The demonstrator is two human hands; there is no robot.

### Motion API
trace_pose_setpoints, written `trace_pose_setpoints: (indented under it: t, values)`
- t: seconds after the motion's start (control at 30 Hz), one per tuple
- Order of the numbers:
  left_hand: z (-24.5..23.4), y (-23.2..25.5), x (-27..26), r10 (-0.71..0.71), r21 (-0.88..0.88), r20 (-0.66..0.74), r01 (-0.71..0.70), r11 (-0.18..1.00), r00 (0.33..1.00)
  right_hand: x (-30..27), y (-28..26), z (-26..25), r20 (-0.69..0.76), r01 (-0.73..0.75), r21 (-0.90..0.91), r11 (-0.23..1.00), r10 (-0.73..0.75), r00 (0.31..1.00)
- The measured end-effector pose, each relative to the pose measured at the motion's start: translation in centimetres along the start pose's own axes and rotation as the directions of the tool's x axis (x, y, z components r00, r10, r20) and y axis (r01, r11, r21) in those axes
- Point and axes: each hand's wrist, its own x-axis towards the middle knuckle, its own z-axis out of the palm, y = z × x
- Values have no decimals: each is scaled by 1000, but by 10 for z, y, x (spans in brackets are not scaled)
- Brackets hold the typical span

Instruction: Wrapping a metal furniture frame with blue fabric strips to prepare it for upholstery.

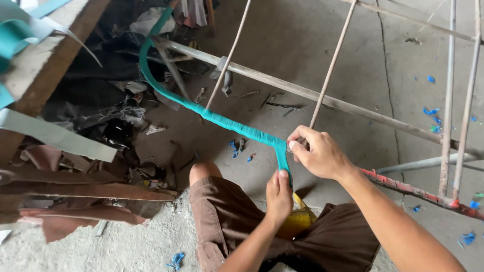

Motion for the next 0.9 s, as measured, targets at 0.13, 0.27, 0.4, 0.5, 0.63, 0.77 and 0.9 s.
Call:
trace_pose_setpoints:
  t: [0.13, 0.27, 0.4, 0.5, 0.63, 0.77, 0.9]
  values:
    - [5, 4, 74, 172, 81, 88, -179, 980, 981, 17, 16, 2, 28, 5, 78, 997, -7, 1000]
    - [-2, 15, 151, 522, -29, 357, -550, 835, 774, 19, 23, 0, 120, -109, 390, 914, 67, 990]
    - [-27, 96, 161, 579, -37, 523, -662, 749, 626, 20, 37, -6, 46, -122, 576, 808, 117, 992]
    - [-35, 74, 176, 607, 63, 522, -737, 673, 599, 2, 22, -24, -9, -166, 509, 844, 199, 980]
    - [-33, 62, 167, 587, 83, 473, -696, 713, 658, 12, 22, -18, 193, -340, 353, 872, 288, 938]
    - [-23, 42, 162, 592, 33, 312, -631, 775, 743, 27, 41, 1, 180, -259, 454, 853, 197, 964]
    - [-22, 31, 162, 569, 51, 239, -596, 802, 787, -7, 4, 1, -405, 61, 124, 990, -6, 914]
